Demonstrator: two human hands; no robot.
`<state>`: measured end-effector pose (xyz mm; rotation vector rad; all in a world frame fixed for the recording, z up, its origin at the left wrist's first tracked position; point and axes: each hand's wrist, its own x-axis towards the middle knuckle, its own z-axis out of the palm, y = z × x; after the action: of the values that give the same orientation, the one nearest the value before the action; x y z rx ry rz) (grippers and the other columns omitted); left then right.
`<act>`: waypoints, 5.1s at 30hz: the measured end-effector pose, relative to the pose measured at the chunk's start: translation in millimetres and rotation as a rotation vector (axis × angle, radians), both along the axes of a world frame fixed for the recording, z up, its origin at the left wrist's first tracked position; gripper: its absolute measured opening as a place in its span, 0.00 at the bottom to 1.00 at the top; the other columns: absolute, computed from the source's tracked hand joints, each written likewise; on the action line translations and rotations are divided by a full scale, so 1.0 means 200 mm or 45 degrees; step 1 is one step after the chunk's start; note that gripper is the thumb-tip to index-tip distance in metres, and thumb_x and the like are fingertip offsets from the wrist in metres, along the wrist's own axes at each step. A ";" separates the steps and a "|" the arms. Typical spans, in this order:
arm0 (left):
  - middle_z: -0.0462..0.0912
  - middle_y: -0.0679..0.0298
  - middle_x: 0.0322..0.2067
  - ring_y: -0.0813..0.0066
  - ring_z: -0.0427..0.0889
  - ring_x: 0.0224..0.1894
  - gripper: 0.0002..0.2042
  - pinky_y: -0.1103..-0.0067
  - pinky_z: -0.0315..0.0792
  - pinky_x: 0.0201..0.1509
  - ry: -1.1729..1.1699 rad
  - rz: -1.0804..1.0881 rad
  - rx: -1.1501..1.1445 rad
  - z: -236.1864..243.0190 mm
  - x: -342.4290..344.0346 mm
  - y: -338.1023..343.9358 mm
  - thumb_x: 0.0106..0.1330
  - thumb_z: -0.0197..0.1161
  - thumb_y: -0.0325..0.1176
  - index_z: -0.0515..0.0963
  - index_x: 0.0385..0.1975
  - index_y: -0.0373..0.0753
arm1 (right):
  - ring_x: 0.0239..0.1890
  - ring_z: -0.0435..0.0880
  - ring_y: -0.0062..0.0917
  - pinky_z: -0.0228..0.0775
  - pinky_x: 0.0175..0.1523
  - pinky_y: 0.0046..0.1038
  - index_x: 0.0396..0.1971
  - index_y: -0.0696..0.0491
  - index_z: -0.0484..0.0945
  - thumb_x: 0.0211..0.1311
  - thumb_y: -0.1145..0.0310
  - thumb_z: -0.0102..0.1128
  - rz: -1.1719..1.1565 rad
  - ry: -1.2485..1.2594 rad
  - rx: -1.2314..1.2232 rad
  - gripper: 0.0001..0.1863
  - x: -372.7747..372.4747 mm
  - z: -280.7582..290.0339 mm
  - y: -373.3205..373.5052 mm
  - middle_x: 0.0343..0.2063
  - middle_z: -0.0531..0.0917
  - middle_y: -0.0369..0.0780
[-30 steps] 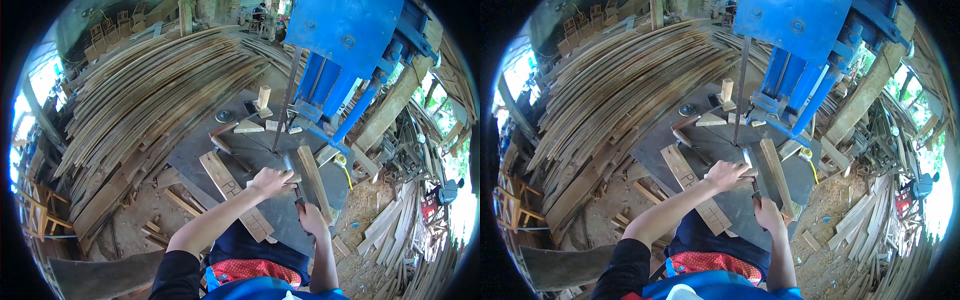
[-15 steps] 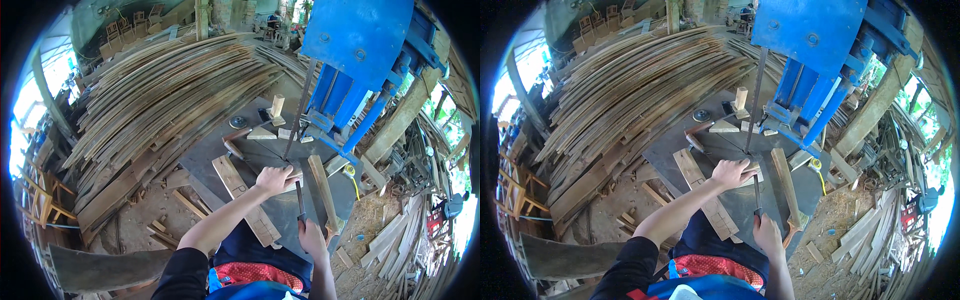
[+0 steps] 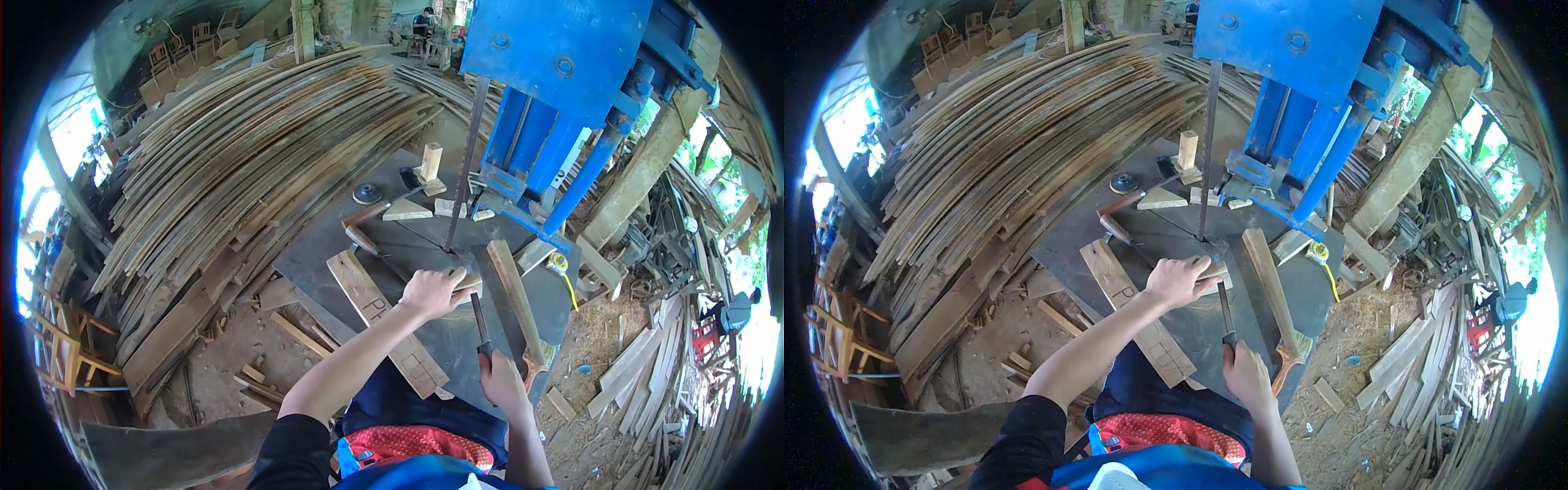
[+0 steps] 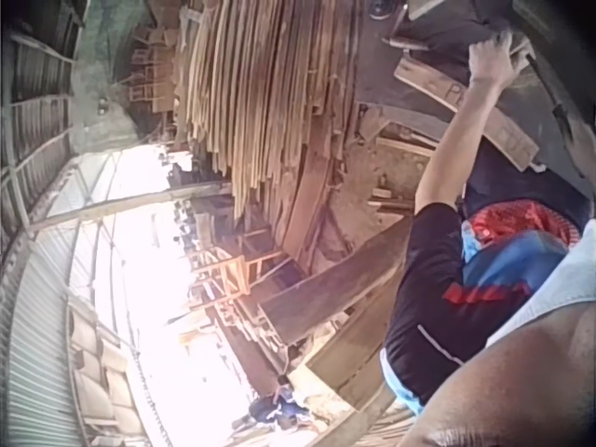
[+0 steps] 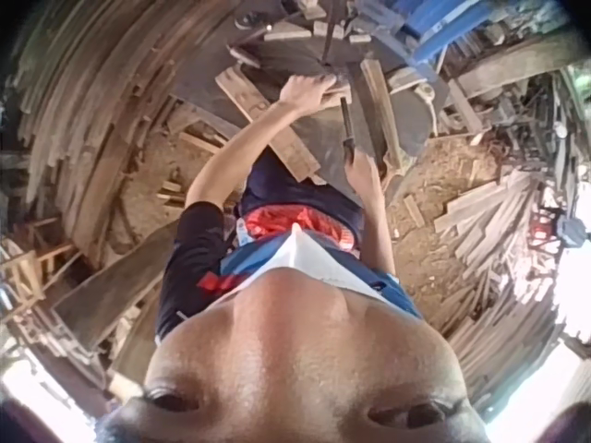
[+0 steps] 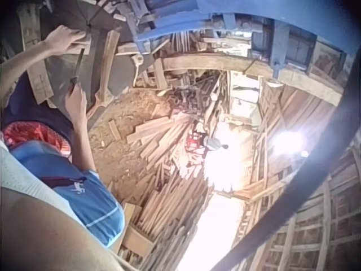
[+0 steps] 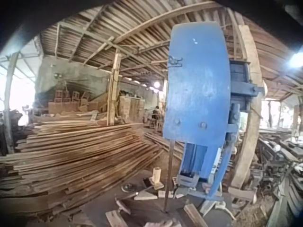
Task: The person uses a hand file to smooth and shape a small rectangular block of wood on a workbench. They repeatedly rub the file along the edges and surfaces of the wood, adjusting the block's orientation to work on different sides.
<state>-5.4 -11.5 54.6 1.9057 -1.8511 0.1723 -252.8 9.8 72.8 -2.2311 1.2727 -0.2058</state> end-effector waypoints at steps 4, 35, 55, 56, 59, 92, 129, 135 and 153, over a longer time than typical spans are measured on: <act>0.85 0.56 0.31 0.57 0.87 0.28 0.24 0.65 0.79 0.27 0.006 -0.044 -0.079 -0.03 -0.05 0.03 0.70 0.56 0.58 0.76 0.44 0.40 | 0.36 0.81 0.60 0.70 0.43 0.56 0.31 0.62 0.75 0.73 0.59 0.51 -0.024 0.025 0.037 0.19 -0.05 0.03 0.00 0.29 0.82 0.61; 0.84 0.60 0.33 0.58 0.87 0.29 0.23 0.67 0.80 0.31 -0.091 -0.252 -0.064 -0.04 -0.06 0.10 0.71 0.55 0.58 0.77 0.42 0.41 | 0.35 0.83 0.56 0.71 0.42 0.50 0.32 0.63 0.78 0.73 0.58 0.52 0.119 0.147 0.176 0.20 -0.14 0.20 -0.10 0.27 0.82 0.59; 0.84 0.57 0.32 0.56 0.87 0.32 0.20 0.64 0.80 0.30 0.053 -0.083 -0.110 -0.01 -0.06 0.06 0.71 0.58 0.53 0.75 0.43 0.40 | 0.33 0.81 0.61 0.71 0.41 0.58 0.35 0.62 0.70 0.75 0.63 0.47 0.019 -0.078 -0.117 0.15 0.15 -0.03 -0.13 0.25 0.81 0.63; 0.84 0.57 0.32 0.55 0.87 0.30 0.20 0.65 0.80 0.29 0.054 -0.067 -0.131 -0.05 -0.07 0.05 0.71 0.57 0.53 0.75 0.44 0.40 | 0.33 0.81 0.62 0.71 0.40 0.58 0.35 0.62 0.70 0.75 0.63 0.47 0.018 -0.097 -0.123 0.15 0.16 -0.05 -0.13 0.25 0.80 0.63; 0.85 0.57 0.31 0.56 0.87 0.28 0.20 0.65 0.80 0.27 0.013 0.020 -0.086 -0.03 -0.09 0.04 0.71 0.57 0.54 0.75 0.45 0.41 | 0.33 0.80 0.63 0.71 0.39 0.59 0.36 0.62 0.69 0.75 0.64 0.46 -0.026 -0.106 -0.064 0.14 0.18 -0.08 -0.12 0.25 0.80 0.65; 0.85 0.58 0.30 0.60 0.87 0.26 0.21 0.67 0.80 0.25 -0.047 0.046 -0.043 -0.02 -0.06 -0.02 0.72 0.55 0.55 0.75 0.42 0.40 | 0.34 0.78 0.62 0.65 0.37 0.57 0.32 0.61 0.70 0.72 0.67 0.51 -0.059 -0.253 -0.055 0.12 0.17 -0.04 -0.11 0.26 0.79 0.61; 0.86 0.57 0.30 0.60 0.87 0.28 0.24 0.67 0.79 0.26 -0.024 -0.004 0.240 0.10 -0.11 -0.03 0.71 0.54 0.60 0.79 0.48 0.45 | 0.31 0.77 0.63 0.61 0.31 0.57 0.33 0.61 0.68 0.75 0.66 0.46 0.035 -0.479 -0.066 0.13 0.15 -0.20 -0.17 0.25 0.78 0.61; 0.85 0.59 0.33 0.61 0.87 0.27 0.24 0.68 0.80 0.27 -0.117 -0.050 0.051 -0.02 -0.12 -0.01 0.72 0.53 0.58 0.75 0.52 0.45 | 0.34 0.77 0.63 0.63 0.35 0.57 0.33 0.61 0.70 0.74 0.66 0.46 0.010 -0.421 -0.084 0.13 0.21 -0.19 -0.26 0.26 0.79 0.62; 0.86 0.57 0.34 0.58 0.87 0.26 0.22 0.67 0.79 0.26 0.023 0.059 0.057 -0.01 -0.07 -0.01 0.72 0.54 0.57 0.76 0.48 0.43 | 0.36 0.80 0.62 0.69 0.37 0.58 0.37 0.64 0.73 0.73 0.67 0.48 0.006 -0.349 -0.138 0.13 0.20 -0.19 -0.12 0.29 0.81 0.63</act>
<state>-19.2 -12.9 51.7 1.9746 -1.8141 0.1293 -212.3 -14.0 34.4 -2.2032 1.1313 -0.5701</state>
